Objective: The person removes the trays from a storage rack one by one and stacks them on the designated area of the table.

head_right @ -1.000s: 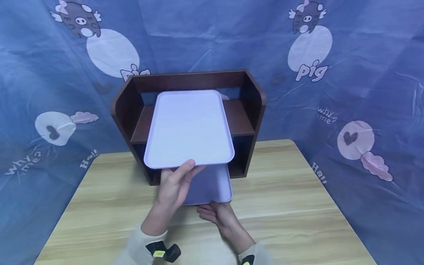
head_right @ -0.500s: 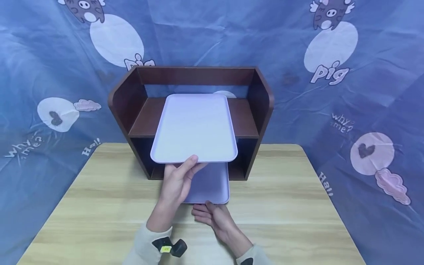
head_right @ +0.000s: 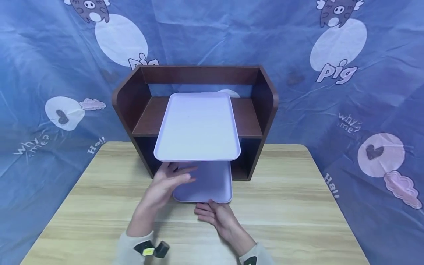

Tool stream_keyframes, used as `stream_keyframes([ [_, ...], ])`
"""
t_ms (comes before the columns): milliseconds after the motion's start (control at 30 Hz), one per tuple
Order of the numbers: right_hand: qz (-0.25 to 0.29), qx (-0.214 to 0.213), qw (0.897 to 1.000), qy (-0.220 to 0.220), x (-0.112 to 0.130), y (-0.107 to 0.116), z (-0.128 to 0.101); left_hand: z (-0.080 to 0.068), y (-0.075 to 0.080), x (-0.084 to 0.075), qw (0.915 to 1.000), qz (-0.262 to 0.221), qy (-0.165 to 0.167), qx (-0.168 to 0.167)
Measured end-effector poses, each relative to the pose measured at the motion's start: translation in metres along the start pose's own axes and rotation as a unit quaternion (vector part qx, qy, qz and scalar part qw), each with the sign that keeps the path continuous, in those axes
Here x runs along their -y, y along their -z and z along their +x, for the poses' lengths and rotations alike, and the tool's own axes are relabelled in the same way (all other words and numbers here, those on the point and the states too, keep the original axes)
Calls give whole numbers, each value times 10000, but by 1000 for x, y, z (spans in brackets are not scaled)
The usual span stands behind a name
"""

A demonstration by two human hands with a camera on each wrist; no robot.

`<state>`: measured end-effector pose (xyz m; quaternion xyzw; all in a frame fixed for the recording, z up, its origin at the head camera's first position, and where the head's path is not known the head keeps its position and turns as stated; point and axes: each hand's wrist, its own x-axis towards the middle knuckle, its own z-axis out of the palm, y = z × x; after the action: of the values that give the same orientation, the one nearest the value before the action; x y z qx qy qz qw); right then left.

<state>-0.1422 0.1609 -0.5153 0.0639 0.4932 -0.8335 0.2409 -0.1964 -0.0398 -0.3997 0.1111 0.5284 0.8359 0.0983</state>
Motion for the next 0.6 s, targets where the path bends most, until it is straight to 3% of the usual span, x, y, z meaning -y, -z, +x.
stream_keyframes([
  [67,12,-41,10000,-21,1,-1,2,-2,32,11,9913,1059,484,-622],
  [133,21,-114,9999,2,4,-1,4,0,60,26,9694,1926,928,-1209],
  [200,28,-204,9998,38,7,-1,6,6,80,42,9472,2521,1273,-1520],
  [300,13,-247,9997,82,9,-2,10,11,97,58,9300,3060,1466,-1412],
  [600,-255,-160,9995,-108,-4,-3,3,1,104,72,9205,3462,1728,-547],
])
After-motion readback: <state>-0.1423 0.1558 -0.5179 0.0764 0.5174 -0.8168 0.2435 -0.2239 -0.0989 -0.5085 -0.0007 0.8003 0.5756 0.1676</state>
